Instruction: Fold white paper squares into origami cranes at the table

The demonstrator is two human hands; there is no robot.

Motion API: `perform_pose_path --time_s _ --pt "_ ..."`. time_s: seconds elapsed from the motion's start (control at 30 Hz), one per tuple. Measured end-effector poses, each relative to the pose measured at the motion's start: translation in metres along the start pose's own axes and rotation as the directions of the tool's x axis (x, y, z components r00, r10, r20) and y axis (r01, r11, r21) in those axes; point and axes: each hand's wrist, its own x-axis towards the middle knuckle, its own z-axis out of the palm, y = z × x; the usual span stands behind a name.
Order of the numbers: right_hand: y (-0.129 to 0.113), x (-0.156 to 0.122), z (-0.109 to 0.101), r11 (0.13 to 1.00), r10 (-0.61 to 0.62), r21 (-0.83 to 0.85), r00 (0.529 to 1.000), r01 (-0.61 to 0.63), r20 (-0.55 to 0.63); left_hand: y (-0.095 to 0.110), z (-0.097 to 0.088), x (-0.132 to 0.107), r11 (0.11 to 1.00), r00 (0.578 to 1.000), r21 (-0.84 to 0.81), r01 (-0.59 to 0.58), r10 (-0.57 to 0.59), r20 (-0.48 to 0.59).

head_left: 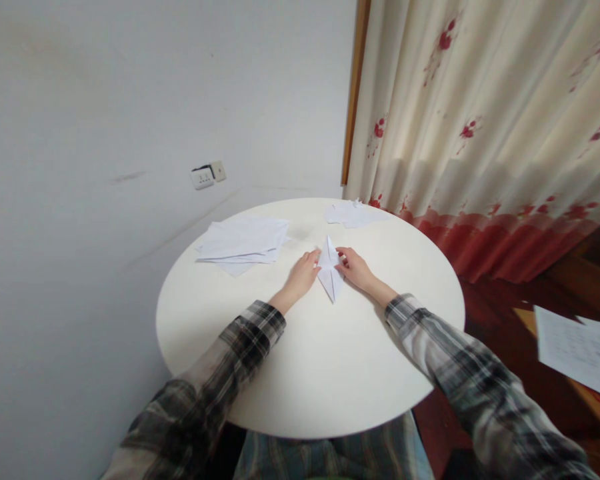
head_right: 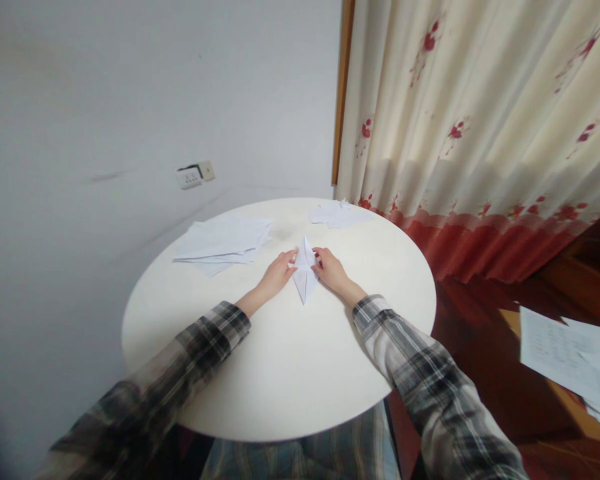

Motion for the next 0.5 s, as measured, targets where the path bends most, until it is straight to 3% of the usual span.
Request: perform_pose_path --time_s 0.3,0.5 --pt "0.0061 0.0008 0.0031 0.997 -0.063 0.043 0.996 0.066 -0.057 0.0038 -0.0034 -0.0029 0.987 0.999 0.154 -0.052 0.049 0.019" --pt "0.0081 0.0033 0.0033 0.991 -0.131 -0.046 0.991 0.129 -0.042 0.001 -0.0019 -0.0016 0.976 0.993 0.189 -0.107 0.094 0.077"
